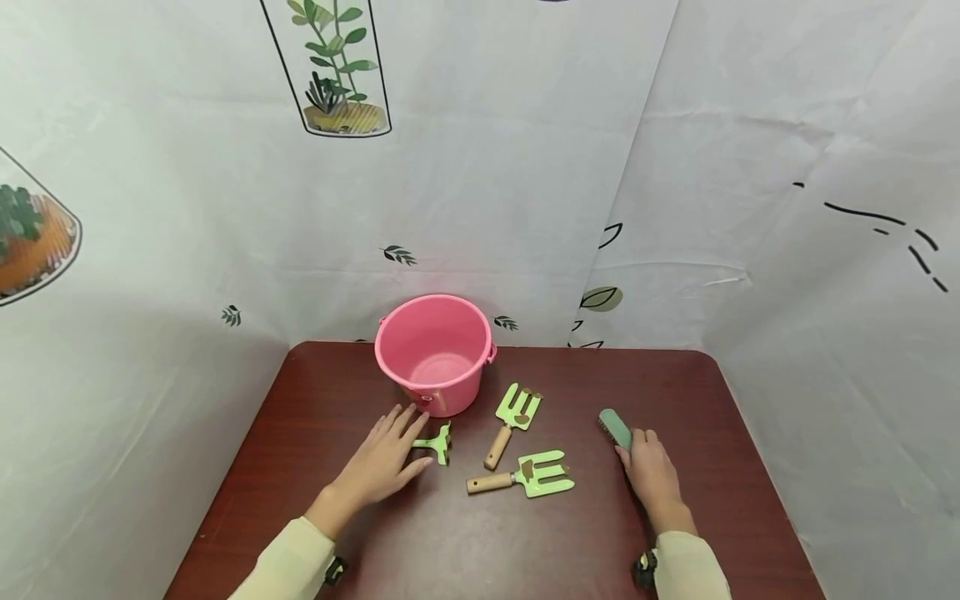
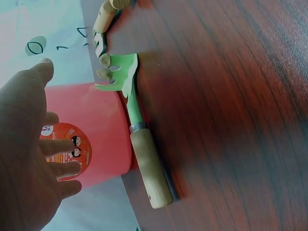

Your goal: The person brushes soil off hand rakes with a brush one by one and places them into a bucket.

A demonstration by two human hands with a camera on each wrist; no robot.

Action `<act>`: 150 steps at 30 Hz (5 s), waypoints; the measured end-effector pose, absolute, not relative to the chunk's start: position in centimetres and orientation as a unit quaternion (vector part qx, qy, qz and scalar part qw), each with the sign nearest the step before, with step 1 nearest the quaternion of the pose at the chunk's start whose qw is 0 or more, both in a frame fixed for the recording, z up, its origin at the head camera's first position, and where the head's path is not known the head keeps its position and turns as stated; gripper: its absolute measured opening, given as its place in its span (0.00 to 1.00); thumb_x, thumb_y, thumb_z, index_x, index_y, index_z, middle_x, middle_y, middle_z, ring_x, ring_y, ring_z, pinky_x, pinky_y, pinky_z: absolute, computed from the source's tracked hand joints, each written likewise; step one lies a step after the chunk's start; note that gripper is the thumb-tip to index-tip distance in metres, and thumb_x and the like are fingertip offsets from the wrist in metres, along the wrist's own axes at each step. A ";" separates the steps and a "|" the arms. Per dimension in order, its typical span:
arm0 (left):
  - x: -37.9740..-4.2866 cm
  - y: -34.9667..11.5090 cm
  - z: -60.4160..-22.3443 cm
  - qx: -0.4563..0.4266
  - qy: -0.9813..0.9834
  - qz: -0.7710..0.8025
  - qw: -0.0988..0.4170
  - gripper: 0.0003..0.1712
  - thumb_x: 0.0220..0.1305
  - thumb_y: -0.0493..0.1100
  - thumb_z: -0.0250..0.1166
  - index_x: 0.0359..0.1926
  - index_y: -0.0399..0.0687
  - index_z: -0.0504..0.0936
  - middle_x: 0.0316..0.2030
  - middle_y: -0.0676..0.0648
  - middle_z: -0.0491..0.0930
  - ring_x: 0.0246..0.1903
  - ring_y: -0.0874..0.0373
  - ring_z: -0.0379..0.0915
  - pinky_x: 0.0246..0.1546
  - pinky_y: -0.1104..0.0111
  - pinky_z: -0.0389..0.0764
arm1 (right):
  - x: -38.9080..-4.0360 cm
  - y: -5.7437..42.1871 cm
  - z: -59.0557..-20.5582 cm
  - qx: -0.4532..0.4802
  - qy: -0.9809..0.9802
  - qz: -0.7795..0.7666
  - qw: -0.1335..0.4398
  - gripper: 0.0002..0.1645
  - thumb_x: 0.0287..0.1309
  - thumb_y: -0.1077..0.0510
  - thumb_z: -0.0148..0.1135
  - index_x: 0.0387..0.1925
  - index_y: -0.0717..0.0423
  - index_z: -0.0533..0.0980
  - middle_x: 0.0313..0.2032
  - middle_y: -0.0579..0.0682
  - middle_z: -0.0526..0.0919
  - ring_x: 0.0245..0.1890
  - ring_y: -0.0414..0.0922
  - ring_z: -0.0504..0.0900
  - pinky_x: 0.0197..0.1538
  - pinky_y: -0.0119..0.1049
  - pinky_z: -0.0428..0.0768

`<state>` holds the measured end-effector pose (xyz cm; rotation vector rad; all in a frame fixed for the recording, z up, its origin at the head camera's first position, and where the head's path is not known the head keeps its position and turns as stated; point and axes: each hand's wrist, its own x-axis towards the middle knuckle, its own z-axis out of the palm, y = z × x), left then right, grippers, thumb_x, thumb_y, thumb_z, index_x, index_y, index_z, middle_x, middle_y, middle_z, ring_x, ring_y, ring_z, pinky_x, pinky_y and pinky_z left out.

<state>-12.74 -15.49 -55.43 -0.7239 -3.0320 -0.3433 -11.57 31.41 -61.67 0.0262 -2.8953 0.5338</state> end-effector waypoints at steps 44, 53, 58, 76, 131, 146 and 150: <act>-13.4 -17.8 -59.6 -0.248 -0.965 -0.067 0.052 0.39 0.71 0.59 0.63 0.72 0.40 0.70 0.68 0.32 0.71 0.69 0.32 0.67 0.68 0.43 0.69 | -13.5 30.2 -56.1 0.124 -0.947 0.188 0.229 0.22 0.61 0.72 0.66 0.56 0.77 0.76 0.34 0.61 0.78 0.29 0.50 0.74 0.32 0.50 0.76; -14.1 -18.2 -60.3 -0.238 -0.968 -0.062 0.056 0.36 0.71 0.57 0.64 0.70 0.39 0.72 0.67 0.32 0.72 0.69 0.31 0.66 0.68 0.42 0.69 | -13.5 31.3 -54.6 0.123 -0.949 0.177 0.228 0.23 0.64 0.72 0.62 0.60 0.77 0.74 0.35 0.61 0.77 0.30 0.50 0.73 0.34 0.52 0.76; -14.3 -18.3 -60.7 -0.241 -0.967 -0.062 0.054 0.35 0.71 0.56 0.64 0.69 0.39 0.73 0.67 0.31 0.72 0.69 0.31 0.66 0.68 0.42 0.69 | -13.5 31.3 -54.1 0.128 -0.948 0.176 0.234 0.23 0.63 0.72 0.63 0.59 0.77 0.74 0.36 0.62 0.77 0.30 0.49 0.72 0.33 0.51 0.75; -14.7 -18.8 -62.7 -0.269 -0.955 -0.056 0.116 0.26 0.70 0.50 0.66 0.60 0.36 0.78 0.59 0.32 0.77 0.62 0.33 0.74 0.62 0.43 0.75 | -14.2 31.3 -52.3 0.163 -0.932 0.172 0.275 0.27 0.57 0.75 0.66 0.60 0.76 0.74 0.34 0.60 0.75 0.29 0.48 0.71 0.32 0.49 0.74; -15.1 -16.4 -58.9 -0.338 -0.905 -0.070 0.248 0.13 0.67 0.45 0.68 0.45 0.46 0.76 0.33 0.48 0.73 0.34 0.49 0.71 0.36 0.60 0.68 | -13.5 30.0 -53.4 0.162 -0.947 0.161 0.224 0.28 0.57 0.69 0.71 0.60 0.71 0.77 0.34 0.56 0.75 0.29 0.43 0.70 0.30 0.43 0.74; -15.2 -14.3 -55.4 -0.330 -0.897 -0.043 0.292 0.14 0.66 0.49 0.65 0.47 0.46 0.79 0.33 0.47 0.75 0.32 0.49 0.70 0.35 0.61 0.68 | -13.7 29.0 -53.0 0.168 -0.937 0.214 0.220 0.26 0.61 0.70 0.67 0.60 0.76 0.75 0.36 0.59 0.78 0.30 0.43 0.69 0.30 0.40 0.72; -15.3 -13.7 -54.5 -0.327 -0.892 -0.044 0.311 0.15 0.66 0.50 0.64 0.46 0.45 0.80 0.32 0.47 0.75 0.31 0.49 0.71 0.34 0.61 0.67 | -13.7 28.5 -52.6 0.170 -0.934 0.215 0.227 0.25 0.60 0.70 0.68 0.59 0.76 0.76 0.36 0.59 0.79 0.30 0.44 0.71 0.31 0.42 0.73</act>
